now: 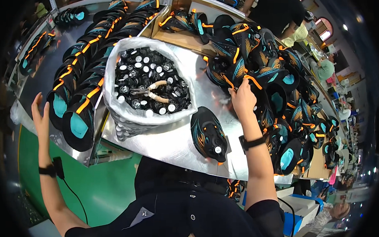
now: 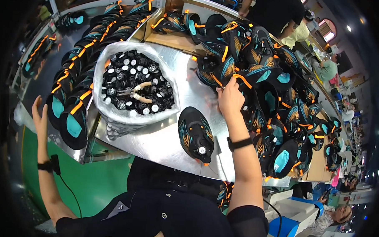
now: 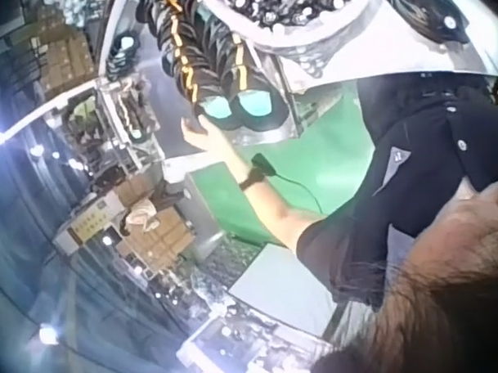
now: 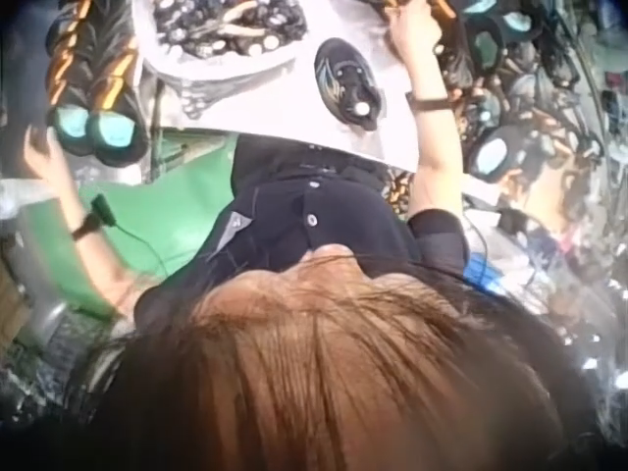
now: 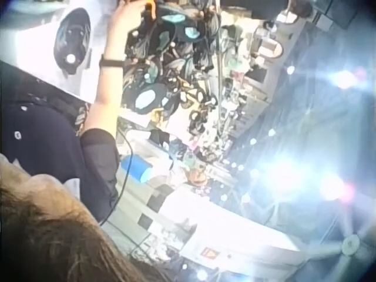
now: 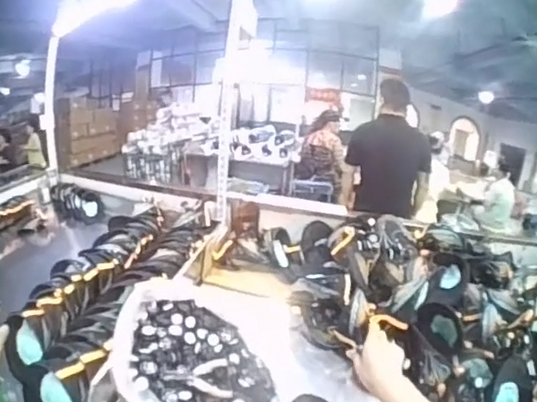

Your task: The worker attaches small plastic components to the outer shells of athletic-style footwear at an assembly bench.

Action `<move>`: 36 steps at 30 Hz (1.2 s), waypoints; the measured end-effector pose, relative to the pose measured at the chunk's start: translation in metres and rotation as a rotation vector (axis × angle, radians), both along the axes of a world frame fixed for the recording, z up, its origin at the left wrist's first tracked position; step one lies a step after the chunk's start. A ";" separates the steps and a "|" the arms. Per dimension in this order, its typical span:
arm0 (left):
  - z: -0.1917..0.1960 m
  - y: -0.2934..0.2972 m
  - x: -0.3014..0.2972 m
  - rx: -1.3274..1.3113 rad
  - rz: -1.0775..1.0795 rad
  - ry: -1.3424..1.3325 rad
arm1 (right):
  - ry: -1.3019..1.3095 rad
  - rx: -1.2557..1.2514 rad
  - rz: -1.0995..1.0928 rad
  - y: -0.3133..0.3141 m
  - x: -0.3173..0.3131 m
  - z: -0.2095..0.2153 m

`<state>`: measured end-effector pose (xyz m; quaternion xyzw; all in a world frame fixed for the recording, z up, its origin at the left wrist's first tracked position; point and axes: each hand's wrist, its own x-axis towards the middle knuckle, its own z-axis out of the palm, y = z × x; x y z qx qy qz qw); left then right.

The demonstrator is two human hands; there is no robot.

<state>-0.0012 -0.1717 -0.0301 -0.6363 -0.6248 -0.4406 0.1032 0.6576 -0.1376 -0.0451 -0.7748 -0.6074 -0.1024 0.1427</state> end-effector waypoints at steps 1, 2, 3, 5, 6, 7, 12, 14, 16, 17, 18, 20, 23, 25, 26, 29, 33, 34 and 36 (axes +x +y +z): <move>0.021 -0.022 0.047 -0.067 -0.090 -0.089 | 0.043 -0.018 -0.031 0.010 0.003 -0.004; 0.037 -0.045 0.099 -0.138 -0.186 -0.179 | 0.085 -0.041 -0.069 0.014 0.009 -0.009; 0.054 -0.065 0.158 -0.253 -0.316 -0.161 | 0.062 0.081 -0.007 0.013 0.019 -0.017; 0.052 -0.097 0.242 -0.236 -0.692 0.008 | 0.072 0.292 0.119 0.003 0.019 -0.016; 0.045 -0.101 0.279 -0.153 -0.908 0.203 | 0.128 0.358 0.172 -0.007 0.017 -0.006; 0.035 -0.106 0.312 -0.230 -1.000 0.146 | 0.219 0.325 0.186 -0.019 0.016 0.005; -0.013 -0.078 0.438 -0.221 -1.176 0.429 | 0.470 0.281 0.353 -0.110 0.030 0.032; -0.028 -0.072 0.457 -0.278 -1.359 0.437 | 0.420 0.258 0.466 -0.147 0.039 0.026; -0.035 -0.071 0.454 -0.170 -1.424 0.363 | 0.459 0.162 0.361 -0.180 0.031 0.035; -0.035 -0.075 0.448 -0.178 -1.426 0.375 | 0.366 0.154 0.378 -0.190 0.035 0.035; -0.031 -0.079 0.441 -0.338 -1.369 0.209 | 0.283 0.106 0.402 -0.201 0.040 0.032; -0.015 -0.087 0.432 -0.504 -1.281 0.058 | 0.230 0.065 0.438 -0.219 0.038 0.035; 0.008 -0.092 0.428 -1.204 -1.162 -0.730 | -0.025 -0.086 0.514 -0.227 0.042 0.039; 0.021 -0.098 0.429 -1.226 -1.168 -0.913 | -0.136 -0.251 0.518 -0.221 0.044 0.019; 0.026 -0.100 0.430 -1.248 -1.188 -1.106 | -0.138 -0.242 0.520 -0.218 0.046 0.016; 0.026 -0.105 0.421 -1.182 -1.250 -1.194 | -0.061 -0.270 0.414 -0.209 0.034 0.032; 0.024 -0.109 0.406 -1.176 -1.168 -1.234 | 0.333 0.100 0.428 -0.202 -0.008 0.051; 0.021 -0.108 0.406 -1.204 -1.132 -1.252 | 0.583 0.093 0.499 -0.200 -0.020 0.041; 0.015 -0.104 0.407 -1.162 -1.178 -1.260 | 0.942 -0.042 0.667 -0.194 -0.044 0.039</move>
